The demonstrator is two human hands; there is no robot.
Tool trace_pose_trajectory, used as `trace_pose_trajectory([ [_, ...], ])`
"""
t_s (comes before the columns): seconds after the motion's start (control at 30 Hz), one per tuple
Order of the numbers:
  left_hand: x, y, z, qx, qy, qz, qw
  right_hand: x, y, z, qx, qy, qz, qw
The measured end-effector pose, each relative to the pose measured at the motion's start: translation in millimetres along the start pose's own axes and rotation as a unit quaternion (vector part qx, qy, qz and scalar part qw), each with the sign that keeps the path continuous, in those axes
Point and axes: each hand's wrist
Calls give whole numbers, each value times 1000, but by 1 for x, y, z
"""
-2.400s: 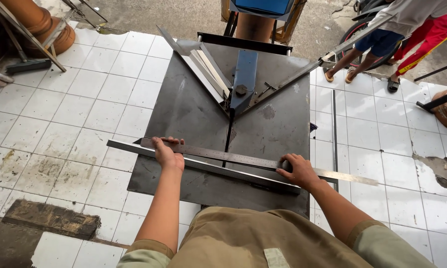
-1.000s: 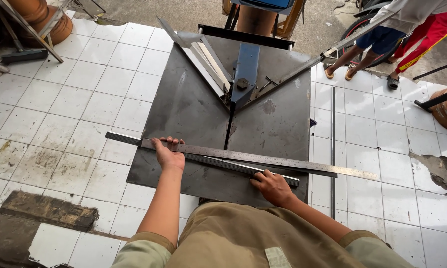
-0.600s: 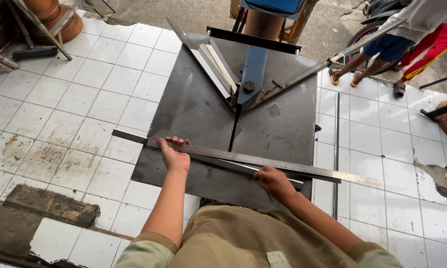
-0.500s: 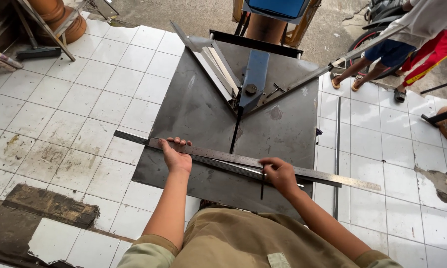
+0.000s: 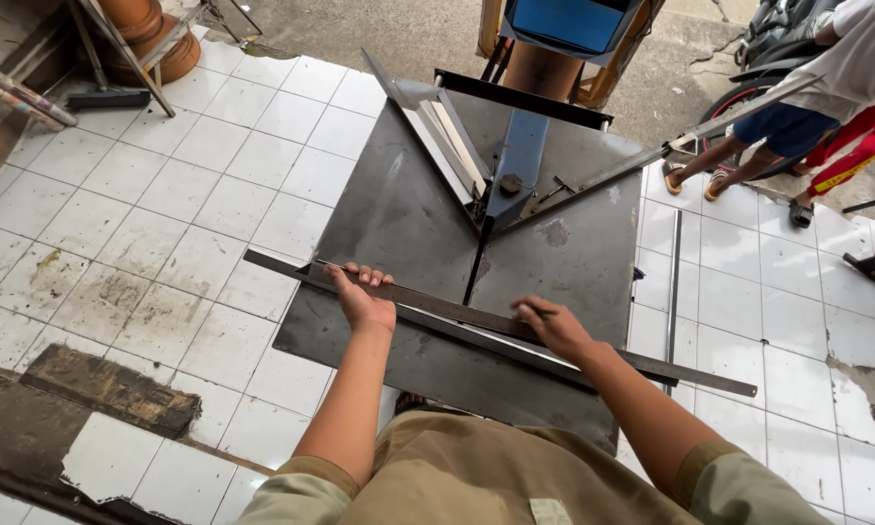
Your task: The person measures and marks a long metal rod using a metal ruler and a marker on a metal cutting table. They align the ruler along the rod, make marks at specific points, and reposition the rod to measure additional sections.
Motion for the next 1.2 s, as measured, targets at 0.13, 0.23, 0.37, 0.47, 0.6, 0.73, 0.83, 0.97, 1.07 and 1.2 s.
trace_pose_trajectory([
  [0.13,-4,9,6,-8,8,-3,1000,5,-12,49,-72,68,-116,988],
  [0.23,-2,7,4,-8,18,-4,1000,3,-5,41,-86,34,-94,991],
  [0.37,5,1,-4,-7,17,3,1000,-5,-1,52,-68,41,-25,997],
  [0.47,3,-1,-9,-2,19,10,1000,-8,-11,73,-80,101,-18,991],
  [0.6,-15,21,-10,6,22,34,999,3,-5,64,-93,203,-4,975],
  [0.73,-33,36,-10,13,25,49,998,20,12,49,-49,176,-1,983],
  [0.83,-41,42,-14,6,17,4,1000,19,10,59,-53,138,24,989],
  [0.97,-49,41,-20,-6,0,-30,1000,17,8,70,-57,105,53,991],
  [1.07,-53,39,-21,-11,-7,-48,999,12,9,76,-59,88,64,992],
  [1.2,-60,46,-21,-19,-27,-74,997,10,11,86,-69,63,65,993],
])
Point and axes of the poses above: each hand's wrist, its own y-axis away from the middle knuckle, its own x-axis out of the back of the hand, z = x × y, and after that the axes turned 6 degrees about z, right-handed
